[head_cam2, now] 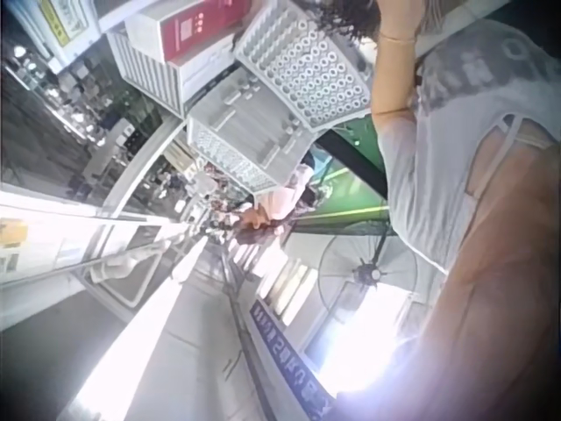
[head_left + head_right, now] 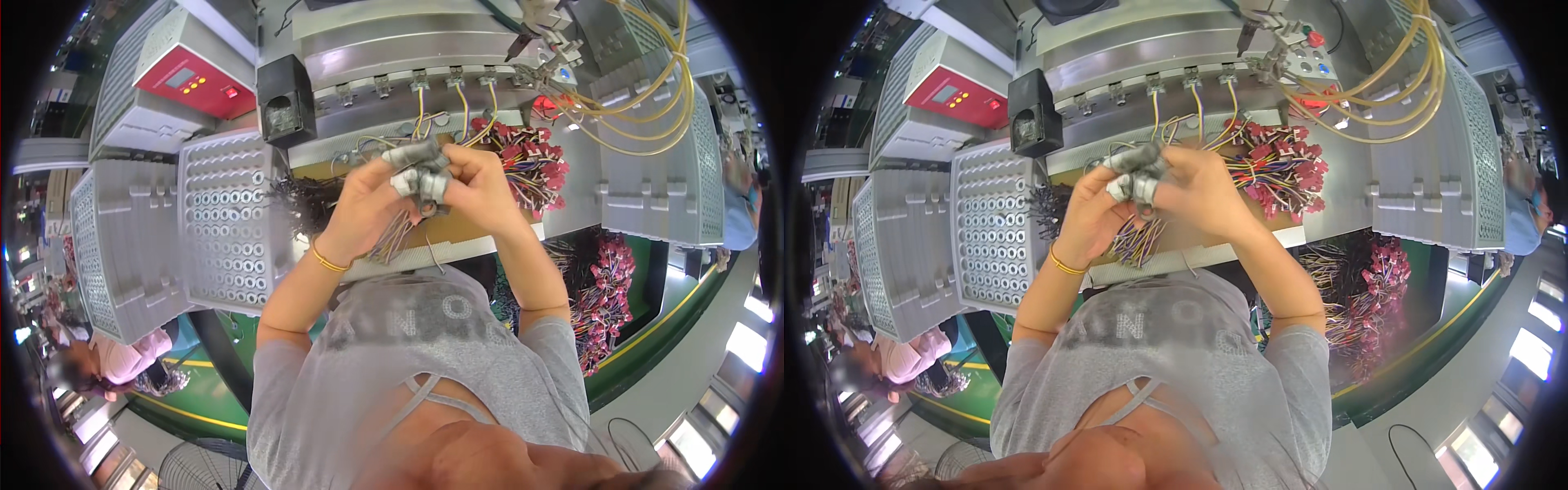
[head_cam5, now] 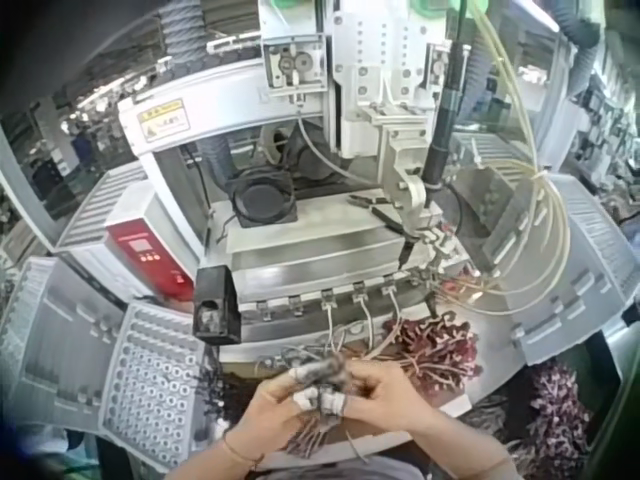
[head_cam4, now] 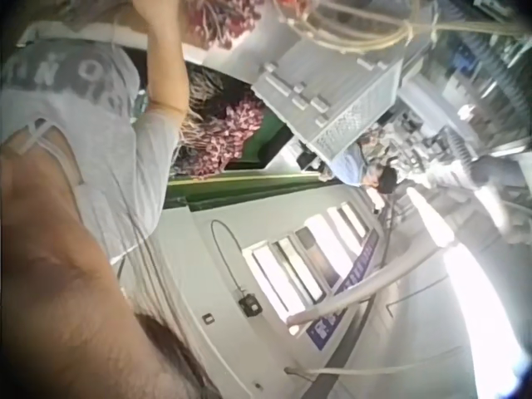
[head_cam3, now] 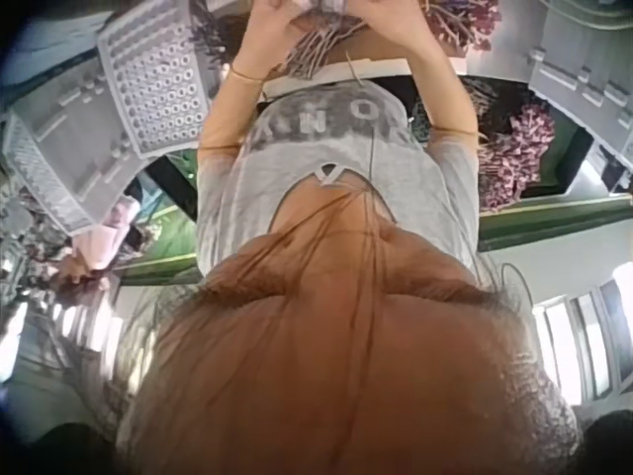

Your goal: The person assembles wire harnesses by picking connector components from a tray, fitting them onto wire ends by hand, and inserting the wire connectors into a machine.

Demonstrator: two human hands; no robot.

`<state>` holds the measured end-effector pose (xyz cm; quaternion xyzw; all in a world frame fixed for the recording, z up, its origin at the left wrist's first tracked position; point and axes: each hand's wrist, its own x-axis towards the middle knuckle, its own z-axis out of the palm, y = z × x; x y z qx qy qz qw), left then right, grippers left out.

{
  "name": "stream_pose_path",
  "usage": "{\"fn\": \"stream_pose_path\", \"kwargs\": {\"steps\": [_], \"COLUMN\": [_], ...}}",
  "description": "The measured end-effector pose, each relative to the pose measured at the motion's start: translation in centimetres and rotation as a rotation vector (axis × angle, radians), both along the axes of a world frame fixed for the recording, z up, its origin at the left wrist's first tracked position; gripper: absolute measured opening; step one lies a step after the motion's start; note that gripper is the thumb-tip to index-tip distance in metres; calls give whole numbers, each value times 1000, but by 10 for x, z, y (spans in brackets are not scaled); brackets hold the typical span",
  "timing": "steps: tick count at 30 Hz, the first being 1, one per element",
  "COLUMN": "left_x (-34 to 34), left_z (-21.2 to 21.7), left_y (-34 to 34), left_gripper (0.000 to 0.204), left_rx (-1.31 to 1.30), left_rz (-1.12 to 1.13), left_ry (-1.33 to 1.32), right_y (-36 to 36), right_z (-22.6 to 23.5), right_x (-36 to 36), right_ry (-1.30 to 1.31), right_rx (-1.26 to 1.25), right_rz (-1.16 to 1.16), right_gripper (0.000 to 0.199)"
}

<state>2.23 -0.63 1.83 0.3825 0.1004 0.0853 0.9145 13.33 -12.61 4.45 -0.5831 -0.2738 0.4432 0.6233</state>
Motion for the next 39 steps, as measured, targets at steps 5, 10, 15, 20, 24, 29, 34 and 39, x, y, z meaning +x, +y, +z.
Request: {"fn": "stream_pose_path", "kwargs": {"steps": [5, 10, 15, 20, 24, 29, 34, 39], "left_x": [-3, -5, -10, -28, -29, -32, -18, -6], "left_z": [-61, -91, -69, -70, -68, -70, -95, -103], "left_y": [15, 21, 34, 70, 70, 53, 33, 39], "left_gripper": [29, 19, 19, 21, 22, 23, 17, 21], "left_rx": [733, 1745, 1303, 843, 1127, 1186, 1712, 1892], "left_rz": [157, 266, 226, -66, 207, 287, 168, 260], "left_ry": [246, 158, 277, 373, 490, 108, -23, 64], "right_y": [-23, -27, -12, -19, -20, -25, -17, -6], "right_z": [-58, -77, -93, -103, -107, -107, -105, -86], "right_x": [60, 106, 113, 118, 119, 122, 114, 125], "right_ry": [-296, 38, 22, -33, -168, -184, -3, 22], "right_rx": [63, 264, 116, 155, 175, 145, 120, 162], "right_rz": [-749, -970, -1046, -989, -1009, -991, -1016, -944], "right_gripper": [19, 9, 14, 9, 9, 11, 14, 19]}}
